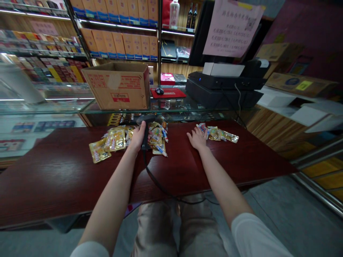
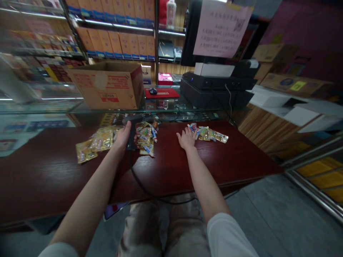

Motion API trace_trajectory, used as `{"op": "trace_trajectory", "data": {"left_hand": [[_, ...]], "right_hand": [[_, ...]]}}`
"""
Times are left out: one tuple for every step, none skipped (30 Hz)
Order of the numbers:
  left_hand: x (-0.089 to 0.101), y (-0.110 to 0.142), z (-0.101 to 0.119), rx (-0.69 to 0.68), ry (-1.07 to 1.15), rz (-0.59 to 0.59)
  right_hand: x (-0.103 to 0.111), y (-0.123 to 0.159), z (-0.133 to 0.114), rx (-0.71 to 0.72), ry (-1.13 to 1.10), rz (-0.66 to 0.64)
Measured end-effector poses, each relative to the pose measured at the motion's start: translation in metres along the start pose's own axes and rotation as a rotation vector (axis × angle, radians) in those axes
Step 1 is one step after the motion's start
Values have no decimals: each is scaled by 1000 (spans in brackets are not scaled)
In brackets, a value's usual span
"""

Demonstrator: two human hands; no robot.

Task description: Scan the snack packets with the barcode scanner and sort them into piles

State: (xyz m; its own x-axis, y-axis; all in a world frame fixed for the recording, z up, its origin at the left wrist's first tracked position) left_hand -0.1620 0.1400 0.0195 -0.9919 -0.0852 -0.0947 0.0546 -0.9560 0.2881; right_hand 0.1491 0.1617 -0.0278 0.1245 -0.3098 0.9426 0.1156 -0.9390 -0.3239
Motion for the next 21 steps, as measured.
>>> {"op": "trace_trajectory", "data": {"left_hand": [[0,0,0,-2,6,-6],[0,0,1,-6,10,-13],[0,0,1,-11,14,-21],[-1,1,2,-13,19,-29],[-1,1,2,-14,25,-38],[-1,1,2,-12,32,-49],[-1,1,2,-9,39,-60],[-1,1,2,-7,45,-71],[-1,0,2,-5,48,-84],[0,0,1,-5,47,-97],[0,0,1,-7,42,-108],[1,-1,0,-9,32,-117],[1,-1,0,-10,22,-125],[2,-1,-1,-7,12,-136],[2,-1,-2,0,4,-149],[1,-1,-3,11,0,-166],[0,-1,-4,23,-5,-185],[-2,0,-5,32,-12,-202],[-4,0,-5,34,-23,-213],[-6,1,-5,30,-39,-220],[-8,2,-6,20,-59,-223]], "right_hand": [[4,-1,0,-11,-6,33],[8,-3,-2,-3,-20,65],[12,-5,-7,16,-44,89],[16,-8,-15,41,-77,98],[17,-12,-24,61,-122,79],[16,-16,-35,60,-173,38],[12,-20,-47,66,-226,-34],[7,-23,-61,77,-284,-111],[3,-26,-74,69,-329,-166],[-1,-29,-87,84,-369,-199],[-5,-31,-97,92,-399,-219],[-7,-33,-105,93,-415,-224],[-10,-36,-109,96,-424,-227],[-12,-37,-110,85,-435,-225],[-13,-39,-108,67,-460,-216],[-14,-40,-103,44,-508,-201],[-14,-41,-96,18,-582,-179],[-14,-41,-89,-6,-681,-153],[-13,-39,-81,-25,-802,-128],[-13,-37,-73,-37,-932,-106],[-12,-33,-66,-34,-1053,-93]]}}
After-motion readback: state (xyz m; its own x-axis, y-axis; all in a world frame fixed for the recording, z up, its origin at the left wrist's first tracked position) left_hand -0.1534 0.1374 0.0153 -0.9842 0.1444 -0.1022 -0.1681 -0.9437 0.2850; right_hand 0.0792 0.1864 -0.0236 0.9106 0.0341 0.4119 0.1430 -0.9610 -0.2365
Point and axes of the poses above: each hand's wrist, its own y-axis away from the middle knuckle, its own x-axis out of the back of the hand, z = x × y, the point moved 6 cm from there along -y, towards the middle knuckle, and after that the axes turned 12 degrees about x, right-handed, at the moved point
